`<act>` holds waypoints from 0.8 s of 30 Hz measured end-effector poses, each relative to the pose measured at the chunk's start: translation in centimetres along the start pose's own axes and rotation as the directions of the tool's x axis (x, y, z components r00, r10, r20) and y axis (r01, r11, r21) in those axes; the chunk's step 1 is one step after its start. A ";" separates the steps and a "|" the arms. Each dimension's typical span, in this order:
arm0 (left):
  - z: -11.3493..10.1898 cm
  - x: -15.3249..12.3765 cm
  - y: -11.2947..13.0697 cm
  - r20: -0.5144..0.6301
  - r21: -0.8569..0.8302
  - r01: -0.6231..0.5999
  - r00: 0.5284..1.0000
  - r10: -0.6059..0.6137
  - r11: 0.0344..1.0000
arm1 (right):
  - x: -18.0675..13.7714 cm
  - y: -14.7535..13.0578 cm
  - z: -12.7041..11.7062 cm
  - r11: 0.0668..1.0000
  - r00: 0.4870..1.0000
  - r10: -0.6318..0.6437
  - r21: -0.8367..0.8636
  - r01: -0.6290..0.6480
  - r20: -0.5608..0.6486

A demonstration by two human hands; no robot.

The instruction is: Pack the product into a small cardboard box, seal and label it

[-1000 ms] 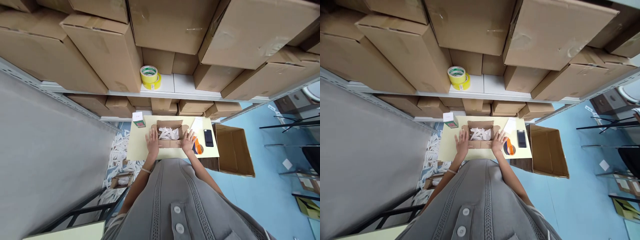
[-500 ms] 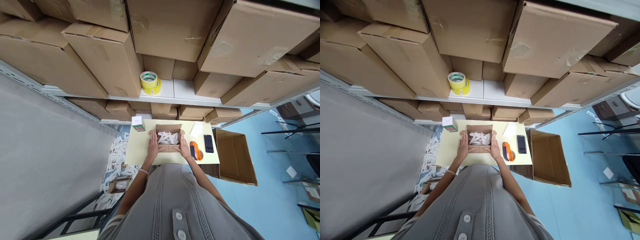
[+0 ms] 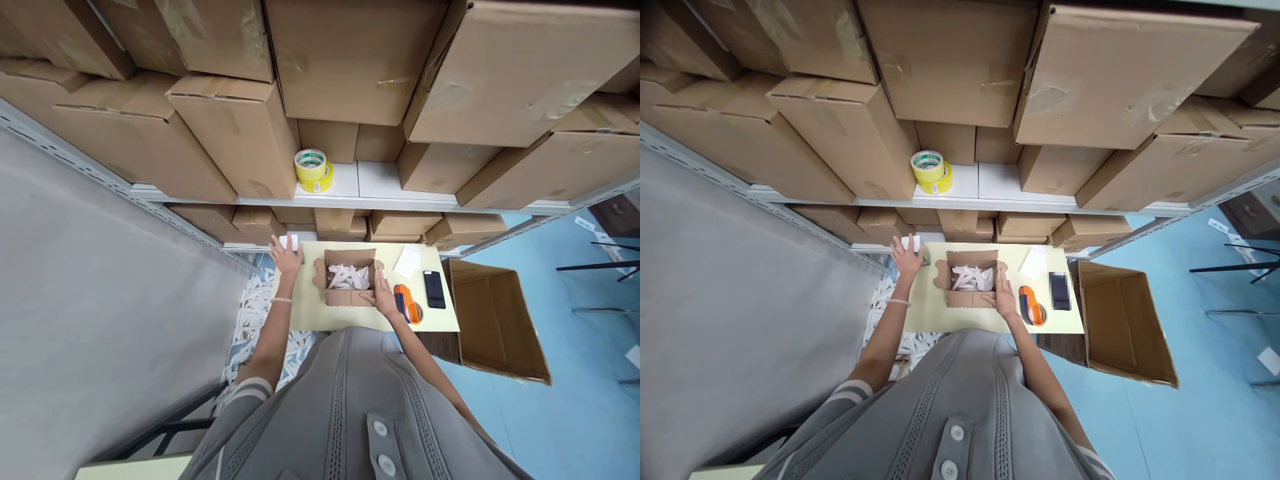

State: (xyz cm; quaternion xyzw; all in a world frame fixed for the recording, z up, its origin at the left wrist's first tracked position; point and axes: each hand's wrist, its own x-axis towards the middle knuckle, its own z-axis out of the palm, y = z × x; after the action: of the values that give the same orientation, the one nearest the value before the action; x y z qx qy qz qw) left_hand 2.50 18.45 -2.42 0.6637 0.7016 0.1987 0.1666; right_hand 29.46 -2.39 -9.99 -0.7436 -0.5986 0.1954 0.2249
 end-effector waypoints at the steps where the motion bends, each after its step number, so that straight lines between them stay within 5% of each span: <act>1: 0.1 0.9 0.3 0.014 0.016 0.018 1.000 -0.018 1.000 | 0.1 0.0 0.0 1.000 1.000 0.006 0.003 -0.006 0.005; 6: 0.9 1.8 1.3 0.016 0.047 0.094 0.995 -0.095 0.994 | 0.3 0.0 0.0 0.999 0.999 0.030 0.009 -0.031 0.025; 10: -0.1 1.4 -0.5 -0.045 -0.021 0.123 0.991 -0.124 0.992 | 0.3 -0.1 0.0 0.999 0.999 0.035 -0.034 -0.034 0.027; 15: -4.2 -0.6 -4.6 -0.301 -0.298 0.155 0.921 -0.247 0.942 | 0.3 -0.9 -0.6 0.984 0.994 0.083 -0.161 -0.072 0.067; 18: -7.6 -3.0 -5.7 -0.368 -0.542 0.069 0.877 -0.310 0.837 | 0.5 -2.1 -1.4 0.983 0.988 0.129 -0.142 -0.116 0.087; 22: -10.2 -6.8 -3.6 -0.108 -0.863 0.093 0.926 -0.361 0.497 | 1.1 -4.6 -2.9 0.980 0.987 0.139 0.129 -0.148 0.079; 24: -9.7 -8.5 -1.5 0.016 -0.893 0.160 0.945 -0.326 0.420 | 1.3 -6.2 -3.9 0.930 0.992 0.125 0.345 -0.124 0.021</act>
State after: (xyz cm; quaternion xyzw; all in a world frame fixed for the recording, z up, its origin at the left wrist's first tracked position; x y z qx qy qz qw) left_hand -3.11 9.36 5.01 0.3529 0.5947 0.5595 0.4569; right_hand 26.94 -0.33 -3.33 -0.7292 -0.5064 0.3107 0.3395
